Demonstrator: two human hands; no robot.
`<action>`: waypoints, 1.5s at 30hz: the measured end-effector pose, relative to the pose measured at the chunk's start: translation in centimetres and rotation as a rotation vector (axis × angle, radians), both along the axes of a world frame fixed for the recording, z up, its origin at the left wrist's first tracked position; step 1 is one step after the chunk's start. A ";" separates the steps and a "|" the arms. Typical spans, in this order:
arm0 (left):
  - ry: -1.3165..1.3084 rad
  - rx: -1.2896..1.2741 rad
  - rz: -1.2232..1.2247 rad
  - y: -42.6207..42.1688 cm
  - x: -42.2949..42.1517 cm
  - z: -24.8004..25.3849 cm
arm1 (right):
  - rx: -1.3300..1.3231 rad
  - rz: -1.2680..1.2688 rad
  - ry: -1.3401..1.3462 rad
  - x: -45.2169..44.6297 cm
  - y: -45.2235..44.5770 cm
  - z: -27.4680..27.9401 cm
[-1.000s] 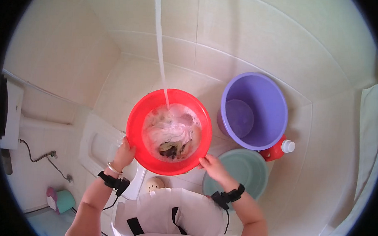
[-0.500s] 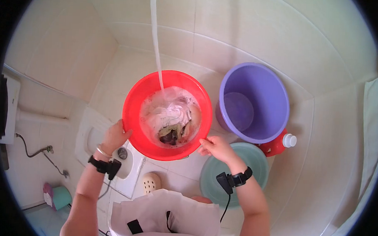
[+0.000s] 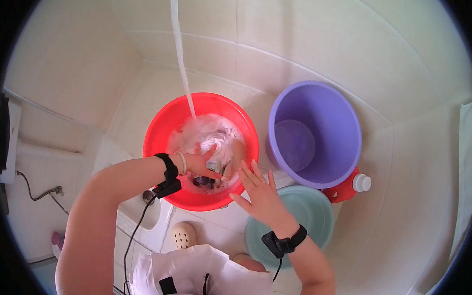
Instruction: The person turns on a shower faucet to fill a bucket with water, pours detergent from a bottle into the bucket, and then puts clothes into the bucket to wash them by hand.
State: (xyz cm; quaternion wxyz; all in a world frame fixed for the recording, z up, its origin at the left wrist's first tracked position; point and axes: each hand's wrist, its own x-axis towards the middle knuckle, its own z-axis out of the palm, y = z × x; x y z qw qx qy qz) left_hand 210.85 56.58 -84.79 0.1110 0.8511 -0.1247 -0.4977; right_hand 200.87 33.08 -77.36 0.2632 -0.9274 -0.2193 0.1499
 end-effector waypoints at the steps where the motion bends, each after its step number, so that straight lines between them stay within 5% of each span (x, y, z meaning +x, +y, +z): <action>1: 0.000 -0.001 -0.001 -0.3 -0.5 -1.9 | -0.018 0.029 -0.015 0.1 -0.1 0.2; 3: -0.451 0.022 -0.108 -0.6 -1.3 -5.8 | 0.003 0.040 0.009 0.3 -0.5 0.6; 7: -0.251 -0.122 -0.116 -0.8 0.9 -7.3 | 0.091 0.085 0.010 1.1 -1.0 -0.4; 10: -0.427 -0.440 0.143 -0.6 0.0 -4.7 | 0.050 0.122 -0.047 1.3 -1.1 0.3; 13: -0.282 -0.331 -0.018 0.8 0.6 0.3 | 0.146 0.123 -0.023 1.5 -1.2 0.5; 16: -0.763 -0.406 -0.251 3.5 0.2 2.1 | 0.065 0.185 -0.044 1.5 -1.6 0.0; 18: -0.883 -0.372 -0.261 4.1 2.3 7.8 | -0.002 0.262 -0.044 1.9 -2.0 -0.4; 20: -0.564 -0.187 -0.205 3.3 3.0 17.7 | -0.065 0.318 -0.098 2.6 -2.1 -1.0; 24: -1.092 -0.260 -0.125 2.9 5.0 37.1 | -0.051 0.327 0.111 2.9 -2.5 -0.8; 25: -1.402 -0.421 -0.212 3.6 6.8 39.8 | -0.068 0.332 0.133 3.0 -2.4 -0.9; 26: -1.488 -0.416 -0.042 2.8 6.8 44.7 | -0.088 0.339 0.150 3.4 -2.3 -0.7; 27: -1.741 -0.443 -0.200 3.4 8.7 47.7 | -0.088 0.339 0.143 3.9 -2.3 -1.0; 29: -2.016 -0.181 -0.131 3.2 10.7 51.9 | -0.115 0.377 0.151 3.7 -2.4 -1.7; 31: -1.860 -0.170 0.038 2.9 12.9 53.8 | -0.083 0.347 0.175 3.4 -2.4 -1.7; 35: -1.798 -0.173 0.011 1.0 15.5 53.0 | -0.045 0.290 0.188 3.1 -2.0 -0.8; 40: -2.122 -0.238 0.072 0.3 18.6 49.4 | -0.012 0.255 0.145 3.0 -1.8 0.5; 43: -1.693 -0.387 -0.086 2.0 13.8 41.2 | -0.056 0.284 0.090 2.8 -1.9 0.8; 45: -1.335 -0.263 -0.117 3.3 7.5 32.4 | -0.040 0.307 0.043 2.7 -2.3 -1.0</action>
